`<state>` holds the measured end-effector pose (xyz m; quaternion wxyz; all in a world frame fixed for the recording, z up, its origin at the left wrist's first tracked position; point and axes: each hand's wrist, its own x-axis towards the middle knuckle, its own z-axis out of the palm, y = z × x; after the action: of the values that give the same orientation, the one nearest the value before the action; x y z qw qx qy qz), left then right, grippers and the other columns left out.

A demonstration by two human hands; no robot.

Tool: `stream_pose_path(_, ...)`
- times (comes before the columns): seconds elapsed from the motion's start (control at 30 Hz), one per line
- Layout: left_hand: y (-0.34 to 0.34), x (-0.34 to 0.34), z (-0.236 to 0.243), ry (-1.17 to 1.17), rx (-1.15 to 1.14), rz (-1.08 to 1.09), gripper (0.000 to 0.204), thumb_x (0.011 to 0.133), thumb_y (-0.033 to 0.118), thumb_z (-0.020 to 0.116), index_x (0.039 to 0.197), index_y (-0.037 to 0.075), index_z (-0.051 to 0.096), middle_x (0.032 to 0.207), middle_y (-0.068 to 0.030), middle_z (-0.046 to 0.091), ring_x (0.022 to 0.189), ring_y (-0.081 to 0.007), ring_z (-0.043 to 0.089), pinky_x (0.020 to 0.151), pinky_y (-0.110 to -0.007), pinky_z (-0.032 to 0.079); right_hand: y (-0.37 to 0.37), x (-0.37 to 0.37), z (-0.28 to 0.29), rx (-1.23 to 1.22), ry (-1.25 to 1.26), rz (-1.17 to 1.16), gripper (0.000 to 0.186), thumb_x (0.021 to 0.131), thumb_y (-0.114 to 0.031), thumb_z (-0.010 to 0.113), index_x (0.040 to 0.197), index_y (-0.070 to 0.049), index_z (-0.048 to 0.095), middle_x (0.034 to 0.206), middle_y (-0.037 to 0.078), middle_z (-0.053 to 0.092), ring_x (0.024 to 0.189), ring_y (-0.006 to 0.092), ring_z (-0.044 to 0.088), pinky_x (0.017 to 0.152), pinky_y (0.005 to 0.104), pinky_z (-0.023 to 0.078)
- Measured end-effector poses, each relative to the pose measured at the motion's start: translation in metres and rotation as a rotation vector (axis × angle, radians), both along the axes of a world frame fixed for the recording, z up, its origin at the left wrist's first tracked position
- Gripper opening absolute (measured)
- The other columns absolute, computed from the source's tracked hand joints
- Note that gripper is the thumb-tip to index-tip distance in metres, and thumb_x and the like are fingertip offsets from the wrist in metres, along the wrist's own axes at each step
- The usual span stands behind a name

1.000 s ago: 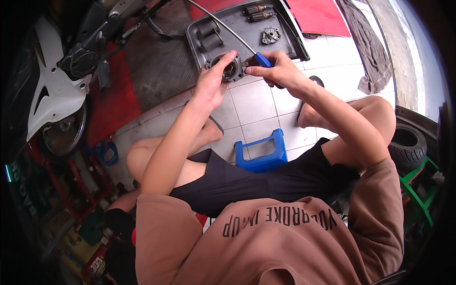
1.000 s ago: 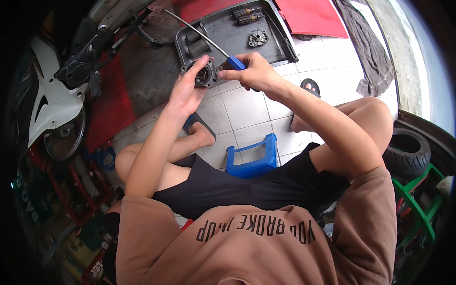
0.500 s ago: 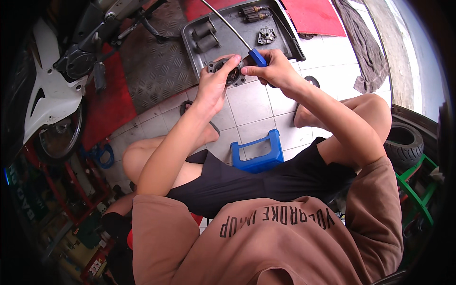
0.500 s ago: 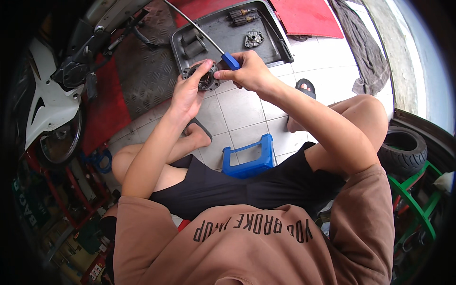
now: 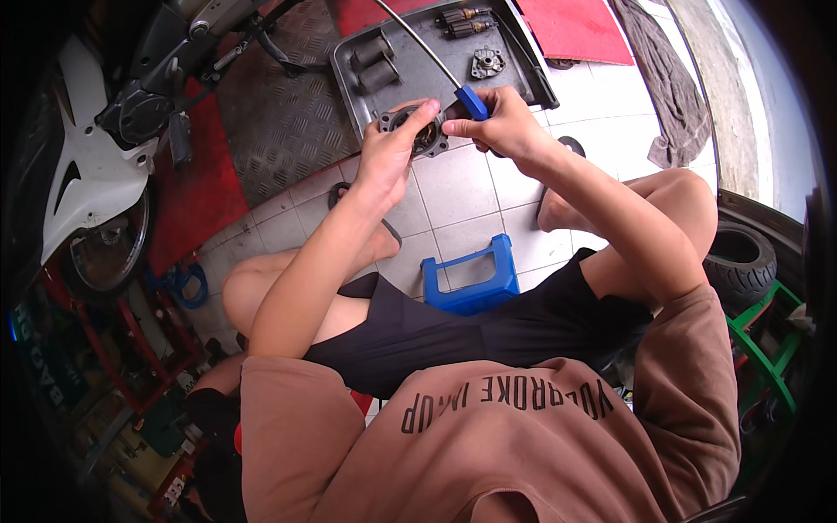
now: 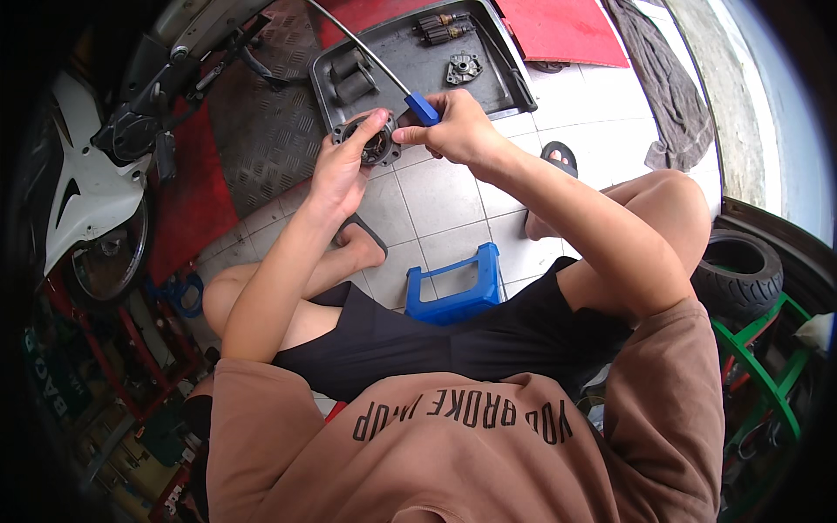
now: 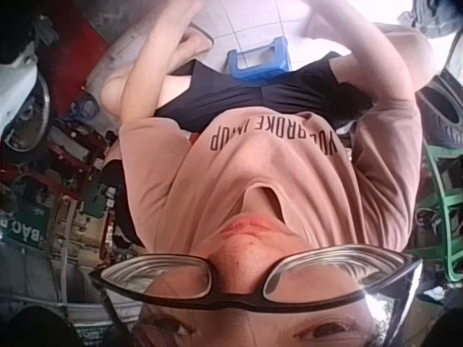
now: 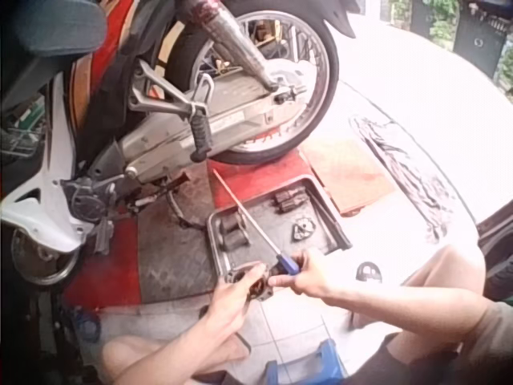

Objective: The person disassembles a motorcycle starter motor using a screwdriver, removes the internal armature and housing components, and then places the motor housing back onto the engine block, securing it with a screwdriver.

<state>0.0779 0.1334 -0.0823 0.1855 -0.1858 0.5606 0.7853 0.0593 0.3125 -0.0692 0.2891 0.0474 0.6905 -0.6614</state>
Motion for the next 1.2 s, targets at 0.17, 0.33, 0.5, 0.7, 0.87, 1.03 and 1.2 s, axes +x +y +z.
stream_pose_path(0.17, -0.005, -0.002, 0.001, -0.025, -0.021, 0.005, 0.025, 0.084, 0.022, 0.074, 0.102, 0.005, 0.067, 0.092, -0.002, 0.068, 0.083, -0.0095, 0.063, 0.075, -0.026, 0.049, 0.002, -0.003, 0.001, 0.059, 0.002, 0.022, 0.024, 0.075, -0.016, 0.082, 0.086, 0.0, 0.068, 0.063, 0.002, 0.059, 0.051, 0.0073, 0.048, 0.046, 0.023, 0.037)
stream_pose_path(0.33, -0.018, -0.013, 0.01, -0.062, 0.002, 0.163, 0.021, 0.085, 0.02, 0.073, 0.101, 0.007, 0.067, 0.089, -0.0001, 0.068, 0.08, -0.0077, 0.063, 0.074, -0.025, 0.049, 0.021, -0.012, -0.01, 0.117, 0.035, -0.013, 0.026, 0.076, -0.022, 0.081, 0.084, -0.001, 0.066, 0.059, 0.0, 0.054, 0.051, 0.0075, 0.049, 0.048, 0.0234, 0.037)
stream_pose_path(0.5, -0.037, -0.025, 0.005, -0.118, 0.092, 0.196, 0.02, 0.086, 0.025, 0.071, 0.098, 0.009, 0.067, 0.085, 0.0022, 0.066, 0.075, -0.008, 0.061, 0.075, -0.025, 0.048, 0.032, -0.028, -0.033, 0.177, -0.002, -0.048, 0.027, 0.077, -0.024, 0.08, 0.082, -0.002, 0.065, 0.059, 0.001, 0.054, 0.051, 0.0081, 0.049, 0.049, 0.0238, 0.037)
stream_pose_path(0.7, -0.046, -0.029, 0.005, -0.197, 0.086, 0.308, 0.019, 0.084, 0.026, 0.073, 0.096, 0.013, 0.066, 0.089, 0.0003, 0.066, 0.081, -0.0117, 0.06, 0.079, -0.03, 0.049, 0.046, -0.048, -0.083, 0.471, -0.028, -0.03, 0.032, 0.074, -0.024, 0.08, 0.094, -0.001, 0.069, 0.062, 0.002, 0.058, 0.05, 0.0092, 0.053, 0.046, 0.0264, 0.043)
stream_pose_path(0.87, -0.049, -0.025, 0.003, -0.277, 0.043, 0.316, 0.018, 0.081, 0.02, 0.076, 0.093, 0.012, 0.065, 0.089, -0.0026, 0.066, 0.082, -0.015, 0.061, 0.079, -0.034, 0.053, 0.026, -0.05, -0.113, 0.649, -0.014, 0.058, 0.033, 0.07, -0.024, 0.079, 0.093, -0.002, 0.072, 0.063, 0.007, 0.065, 0.054, 0.0123, 0.063, 0.051, 0.0271, 0.05)
stream_pose_path(1.03, -0.054, -0.016, 0.003, -0.314, 0.136, 0.238, 0.017, 0.083, 0.016, 0.073, 0.094, 0.007, 0.064, 0.089, -0.0063, 0.066, 0.084, -0.0177, 0.064, 0.085, -0.04, 0.056, -0.016, -0.058, -0.133, 0.755, 0.048, 0.156, 0.03, 0.068, -0.024, 0.076, 0.087, -0.001, 0.072, 0.073, 0.015, 0.069, 0.067, 0.0246, 0.069, 0.067, 0.0333, 0.056)
stream_pose_path(1.2, -0.06, -0.009, 0.002, -0.3, 0.234, 0.24, 0.018, 0.083, 0.015, 0.073, 0.096, 0.006, 0.063, 0.092, -0.0073, 0.065, 0.084, -0.0187, 0.064, 0.084, -0.04, 0.056, -0.032, -0.066, -0.155, 0.763, 0.047, 0.115, 0.025, 0.07, -0.018, 0.069, 0.086, -0.001, 0.072, 0.076, 0.017, 0.07, 0.077, 0.0286, 0.07, 0.073, 0.0352, 0.055)
